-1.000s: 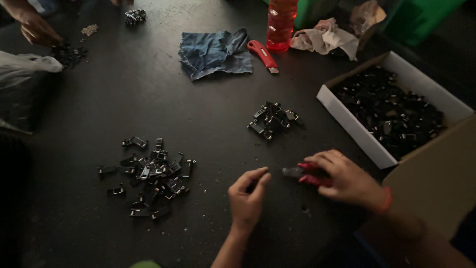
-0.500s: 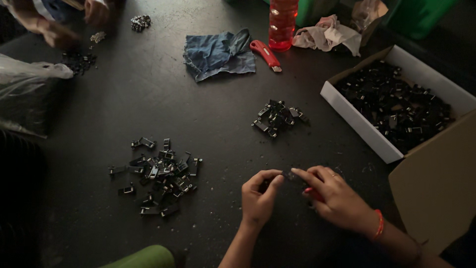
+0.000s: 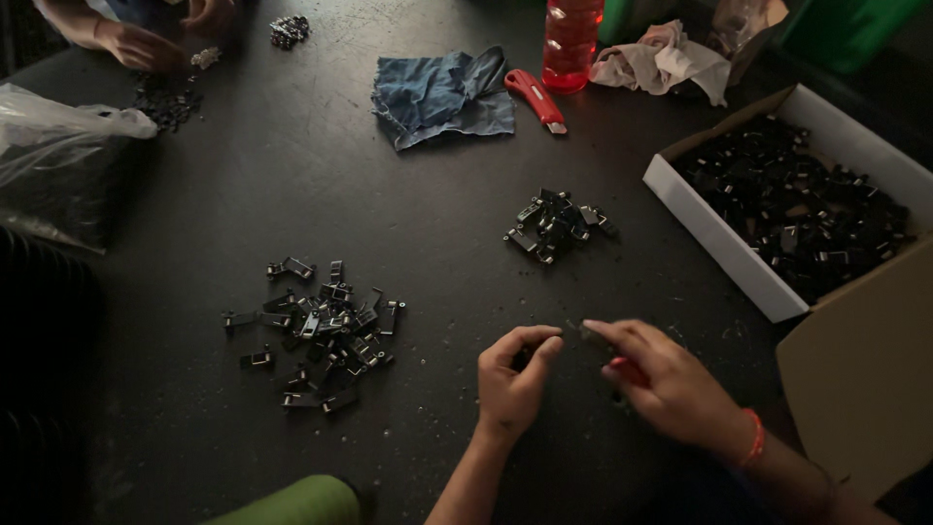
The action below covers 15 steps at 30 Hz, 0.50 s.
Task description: The person sorts small black metal buckle components on a workbench, picking pieces one at a time and placing them into separate piles, occasionally using red-handled pliers to handle a piece. Another worker sorts similar parts at the far end of the table.
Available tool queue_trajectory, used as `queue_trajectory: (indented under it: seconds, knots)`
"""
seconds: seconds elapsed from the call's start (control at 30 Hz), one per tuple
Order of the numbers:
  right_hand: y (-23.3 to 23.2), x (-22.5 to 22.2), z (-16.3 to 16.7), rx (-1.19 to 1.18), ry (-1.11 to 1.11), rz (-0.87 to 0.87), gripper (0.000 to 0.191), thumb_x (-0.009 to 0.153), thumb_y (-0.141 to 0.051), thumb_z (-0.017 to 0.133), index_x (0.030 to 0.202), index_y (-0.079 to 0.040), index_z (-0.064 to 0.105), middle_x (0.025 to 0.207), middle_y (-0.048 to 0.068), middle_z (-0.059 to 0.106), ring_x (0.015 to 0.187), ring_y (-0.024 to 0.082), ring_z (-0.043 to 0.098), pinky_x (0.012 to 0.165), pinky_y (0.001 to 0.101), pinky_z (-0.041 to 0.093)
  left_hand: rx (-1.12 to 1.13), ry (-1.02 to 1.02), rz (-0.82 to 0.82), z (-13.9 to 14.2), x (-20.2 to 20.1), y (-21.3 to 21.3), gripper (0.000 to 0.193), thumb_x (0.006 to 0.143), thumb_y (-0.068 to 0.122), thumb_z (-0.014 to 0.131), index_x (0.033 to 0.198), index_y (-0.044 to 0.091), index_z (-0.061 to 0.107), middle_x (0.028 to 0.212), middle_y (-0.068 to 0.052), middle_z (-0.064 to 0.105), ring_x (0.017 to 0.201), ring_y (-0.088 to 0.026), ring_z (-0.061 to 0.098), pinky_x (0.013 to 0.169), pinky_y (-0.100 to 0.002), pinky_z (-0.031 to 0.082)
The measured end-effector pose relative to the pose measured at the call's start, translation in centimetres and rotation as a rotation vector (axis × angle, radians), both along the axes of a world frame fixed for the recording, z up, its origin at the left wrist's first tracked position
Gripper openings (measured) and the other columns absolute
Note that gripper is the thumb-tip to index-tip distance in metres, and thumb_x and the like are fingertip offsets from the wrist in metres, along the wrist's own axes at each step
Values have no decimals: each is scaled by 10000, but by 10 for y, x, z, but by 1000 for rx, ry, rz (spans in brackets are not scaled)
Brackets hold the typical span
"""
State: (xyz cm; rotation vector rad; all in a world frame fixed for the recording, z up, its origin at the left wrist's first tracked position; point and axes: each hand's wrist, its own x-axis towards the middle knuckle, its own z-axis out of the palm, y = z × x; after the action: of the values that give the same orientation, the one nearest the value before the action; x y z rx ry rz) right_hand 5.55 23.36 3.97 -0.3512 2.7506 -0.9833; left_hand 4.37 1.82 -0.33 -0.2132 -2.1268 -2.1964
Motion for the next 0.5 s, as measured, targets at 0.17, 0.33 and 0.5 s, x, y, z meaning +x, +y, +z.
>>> queue_trajectory:
  seconds: [0.17,0.33,0.5]
  knots:
    - [-8,3,1,105,238,109,642,886,-240,663,1500,-203,480,1264,104,599,1158,278,613,982,455,491,-16,47,-53,-1,0,-1,110,989,139,653,994,69,737,769,10,700,597,-46,592,524,-198,452]
    - [-11,5,4,158,180,73,630,905,-260,645,1510,-254,470,1216,84,608,1129,251,617,990,424,507,-24,97,-54,-3,-1,-2,82,978,116,674,991,67,738,764,-8,700,599,-53,591,522,-198,453]
    - [-14,2,5,260,223,105,704,894,-331,667,1550,-240,427,1277,83,586,1118,246,609,981,441,487,-54,92,-31,-2,-2,-4,74,979,104,670,979,80,740,788,-10,716,613,-55,615,526,-203,478]
